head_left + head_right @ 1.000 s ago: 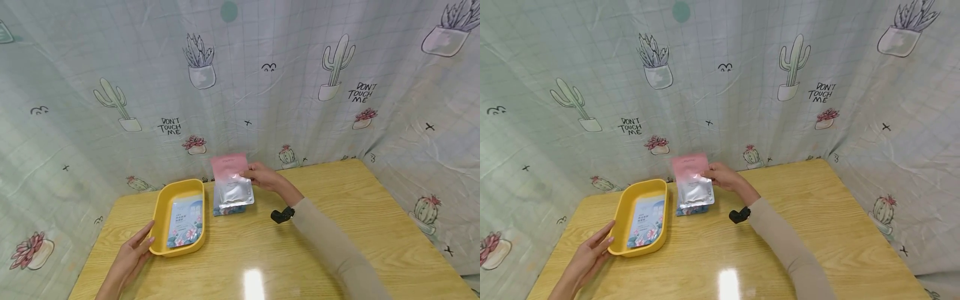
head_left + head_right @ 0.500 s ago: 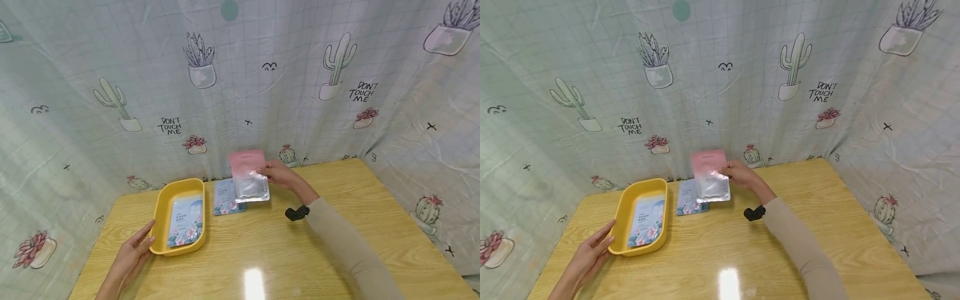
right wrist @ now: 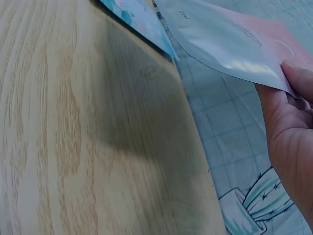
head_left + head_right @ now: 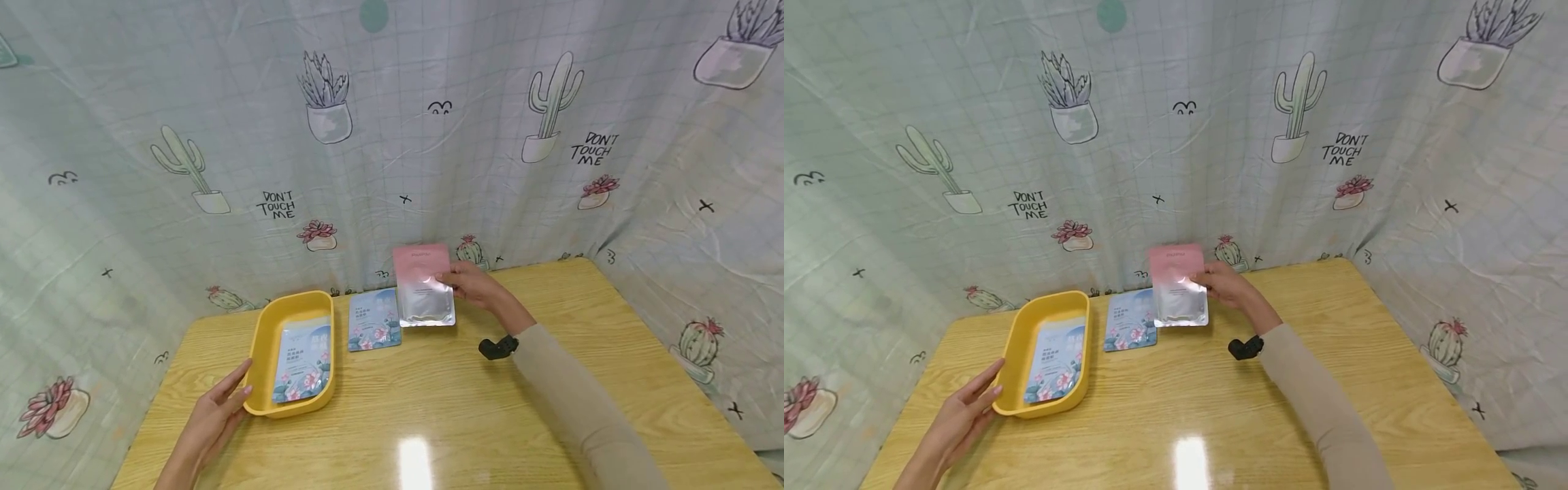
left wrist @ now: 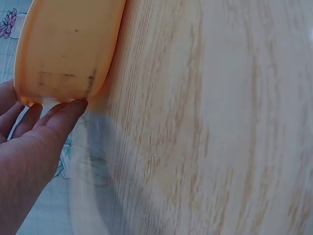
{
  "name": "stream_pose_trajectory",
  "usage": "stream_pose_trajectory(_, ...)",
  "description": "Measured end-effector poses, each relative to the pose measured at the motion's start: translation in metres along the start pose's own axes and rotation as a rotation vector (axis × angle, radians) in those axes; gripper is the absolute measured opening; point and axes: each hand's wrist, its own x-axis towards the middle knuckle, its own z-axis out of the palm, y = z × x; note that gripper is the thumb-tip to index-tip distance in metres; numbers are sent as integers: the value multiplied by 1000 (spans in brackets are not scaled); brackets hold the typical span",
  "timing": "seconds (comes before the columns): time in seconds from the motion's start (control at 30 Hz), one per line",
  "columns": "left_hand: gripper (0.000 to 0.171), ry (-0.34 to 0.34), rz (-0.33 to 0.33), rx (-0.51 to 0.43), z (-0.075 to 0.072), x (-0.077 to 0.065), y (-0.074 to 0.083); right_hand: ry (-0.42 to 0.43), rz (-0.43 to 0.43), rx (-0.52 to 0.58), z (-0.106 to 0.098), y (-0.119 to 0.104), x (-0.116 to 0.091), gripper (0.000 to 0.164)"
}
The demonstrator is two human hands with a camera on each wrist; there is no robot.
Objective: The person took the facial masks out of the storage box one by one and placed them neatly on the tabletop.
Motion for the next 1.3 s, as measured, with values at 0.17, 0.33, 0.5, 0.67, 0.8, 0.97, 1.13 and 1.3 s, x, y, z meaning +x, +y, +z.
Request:
stream_pose_trajectory(0.17,72,18,-5,28,1,-2,-1,6,-5,-24,-7,4,-2,19)
stream_pose_trajectory(0.33,71,20,2,28,2,-2,-2,8,-6,-33,-13,9,-3,19)
stream_pose_trajectory(0.5,72,10,6,20,2,-3,-3,15,6,-34,-16,13,-4,19)
stream_pose_trajectory(0.67,71,-17,50,-9,3,-3,-4,27,3,-31,-20,16,-6,19)
stream_pose_trajectory(0.8,71,-13,46,-6,3,-5,-4,24,-1,-45,-22,20,-6,19)
stream_pose_trajectory(0.97,72,-7,29,1,2,-6,-2,14,52,-66,-21,26,-5,20)
stream_pose_trajectory(1.13,72,-9,19,-5,1,-5,0,-33,80,-42,-15,34,-2,25)
stream_pose_trajectory(1.3,71,-12,25,-2,2,-4,1,-61,63,-65,-8,40,3,26)
